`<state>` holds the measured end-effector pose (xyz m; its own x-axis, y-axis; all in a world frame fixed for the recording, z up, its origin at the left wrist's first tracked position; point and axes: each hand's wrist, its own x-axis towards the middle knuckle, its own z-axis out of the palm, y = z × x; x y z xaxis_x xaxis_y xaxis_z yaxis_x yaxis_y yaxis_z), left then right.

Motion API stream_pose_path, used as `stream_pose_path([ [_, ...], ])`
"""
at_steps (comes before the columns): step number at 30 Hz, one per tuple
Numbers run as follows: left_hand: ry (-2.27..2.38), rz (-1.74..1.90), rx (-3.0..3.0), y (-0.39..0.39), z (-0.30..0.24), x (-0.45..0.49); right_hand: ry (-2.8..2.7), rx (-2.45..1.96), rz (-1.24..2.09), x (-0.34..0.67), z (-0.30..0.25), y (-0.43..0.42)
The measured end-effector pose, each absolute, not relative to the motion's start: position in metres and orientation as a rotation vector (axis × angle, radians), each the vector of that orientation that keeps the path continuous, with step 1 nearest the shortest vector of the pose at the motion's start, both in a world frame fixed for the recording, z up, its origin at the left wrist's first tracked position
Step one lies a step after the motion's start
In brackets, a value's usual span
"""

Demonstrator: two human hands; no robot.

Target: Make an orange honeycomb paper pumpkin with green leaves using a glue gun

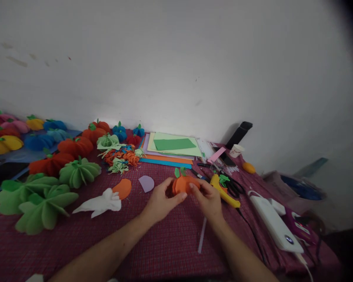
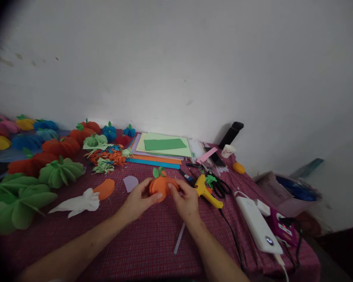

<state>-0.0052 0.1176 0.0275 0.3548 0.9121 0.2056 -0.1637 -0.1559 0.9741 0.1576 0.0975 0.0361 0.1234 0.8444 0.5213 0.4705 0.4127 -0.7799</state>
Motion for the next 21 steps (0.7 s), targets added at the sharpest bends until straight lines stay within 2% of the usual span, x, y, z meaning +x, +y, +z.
stream_pose_path([
  [3,0.829,1.106,1.385,0.118,0.023,-0.003,-1.541,-1.27,0.225,0.158,0.032,0.097],
  [6,0.825,1.086,1.327,0.118,0.026,-0.002,-1.656,-1.246,0.189,0.156,0.03,0.096],
  [15,0.704,1.095,1.398,0.106,0.046,-0.01,-1.736,-1.127,0.521,0.154,0.036,0.092],
  [21,0.924,1.152,1.674,0.106,0.042,-0.007,-1.391,-1.145,0.728,0.155,0.032,0.102],
])
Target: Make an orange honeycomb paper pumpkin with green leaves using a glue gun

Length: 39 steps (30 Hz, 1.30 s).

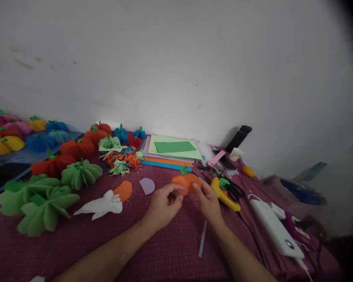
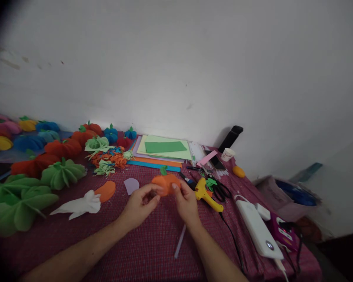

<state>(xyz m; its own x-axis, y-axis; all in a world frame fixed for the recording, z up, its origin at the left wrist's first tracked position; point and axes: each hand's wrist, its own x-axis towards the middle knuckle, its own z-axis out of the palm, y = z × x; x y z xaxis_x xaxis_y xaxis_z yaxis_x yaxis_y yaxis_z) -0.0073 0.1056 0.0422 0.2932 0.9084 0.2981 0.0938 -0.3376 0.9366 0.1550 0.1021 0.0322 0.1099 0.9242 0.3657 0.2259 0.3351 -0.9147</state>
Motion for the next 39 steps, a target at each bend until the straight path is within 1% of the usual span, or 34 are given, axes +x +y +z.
stream_pose_path([
  [4,1.054,1.27,1.675,0.109,0.039,-0.006,-1.256,-1.077,0.877,0.156,0.033,0.106],
  [9,1.197,1.488,1.566,0.119,0.035,-0.01,-1.221,-1.017,0.931,0.153,0.035,0.103],
  [16,0.868,1.284,1.211,0.131,0.024,-0.008,-1.161,-1.032,0.93,0.153,0.029,0.102],
  [21,0.799,1.273,1.064,0.132,0.027,-0.008,-1.008,-0.909,1.131,0.154,0.028,0.105],
  [25,0.717,1.258,0.91,0.131,0.031,-0.011,-0.979,-0.923,1.131,0.154,0.03,0.105],
  [29,0.638,1.229,0.786,0.134,0.03,-0.013,-1.097,-0.963,1.155,0.154,0.031,0.102],
  [32,0.592,1.202,0.75,0.137,0.03,-0.014,-1.16,-1.002,1.085,0.152,0.033,0.103],
  [37,0.567,1.196,0.78,0.136,0.032,-0.012,-1.259,-1.12,0.656,0.157,0.03,0.106],
  [39,0.571,1.197,0.82,0.133,0.032,-0.011,-1.301,-1.158,0.617,0.158,0.029,0.106],
])
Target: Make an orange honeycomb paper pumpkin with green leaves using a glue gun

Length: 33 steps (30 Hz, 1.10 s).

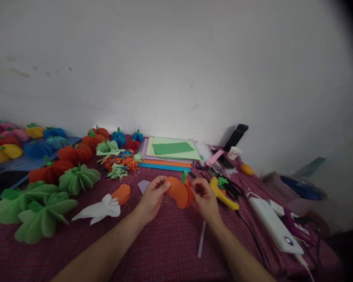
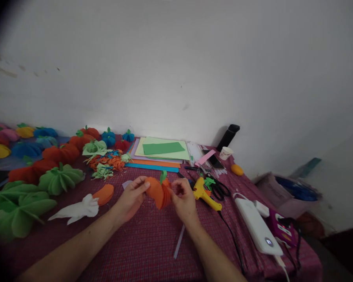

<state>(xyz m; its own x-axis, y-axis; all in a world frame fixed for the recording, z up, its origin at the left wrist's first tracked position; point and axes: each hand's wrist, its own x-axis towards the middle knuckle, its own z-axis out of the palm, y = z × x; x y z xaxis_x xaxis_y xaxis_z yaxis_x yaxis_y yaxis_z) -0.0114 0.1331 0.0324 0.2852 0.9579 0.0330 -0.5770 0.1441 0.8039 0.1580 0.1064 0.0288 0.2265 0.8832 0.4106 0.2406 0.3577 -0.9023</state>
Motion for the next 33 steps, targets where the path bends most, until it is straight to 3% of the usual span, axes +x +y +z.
stream_pose_path([
  [7,0.614,1.164,1.027,0.127,0.032,-0.01,-1.204,-1.037,1.064,0.152,0.04,0.102],
  [14,0.733,1.253,1.305,0.127,0.034,-0.011,-1.219,-1.05,1.124,0.156,0.039,0.1],
  [23,0.802,1.34,1.144,0.125,0.033,-0.007,-1.268,-0.955,1.213,0.154,0.037,0.099],
  [33,0.881,1.109,1.442,0.128,0.027,-0.01,-1.282,-1.11,1.09,0.155,0.031,0.104],
])
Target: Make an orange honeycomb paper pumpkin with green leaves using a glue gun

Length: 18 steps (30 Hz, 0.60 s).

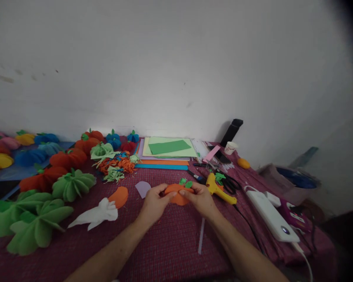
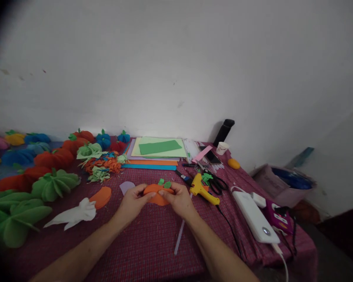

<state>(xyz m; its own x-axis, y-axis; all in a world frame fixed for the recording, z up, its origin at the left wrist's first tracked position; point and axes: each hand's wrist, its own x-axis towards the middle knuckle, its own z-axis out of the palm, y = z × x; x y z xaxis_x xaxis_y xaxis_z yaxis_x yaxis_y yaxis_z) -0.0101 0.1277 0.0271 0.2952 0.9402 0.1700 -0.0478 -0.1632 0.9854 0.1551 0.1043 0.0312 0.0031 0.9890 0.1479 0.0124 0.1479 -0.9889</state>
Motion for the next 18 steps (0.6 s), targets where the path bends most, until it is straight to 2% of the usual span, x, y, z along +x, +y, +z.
stream_pose_path([
  [13,0.921,1.077,1.358,0.1298,0.023,-0.0115,-1.311,-1.129,1.113,0.1542,0.0375,0.1027],
  [18,0.934,1.107,1.27,0.1285,0.0238,-0.0103,-1.329,-1.02,1.239,0.1516,0.0363,0.1021],
])
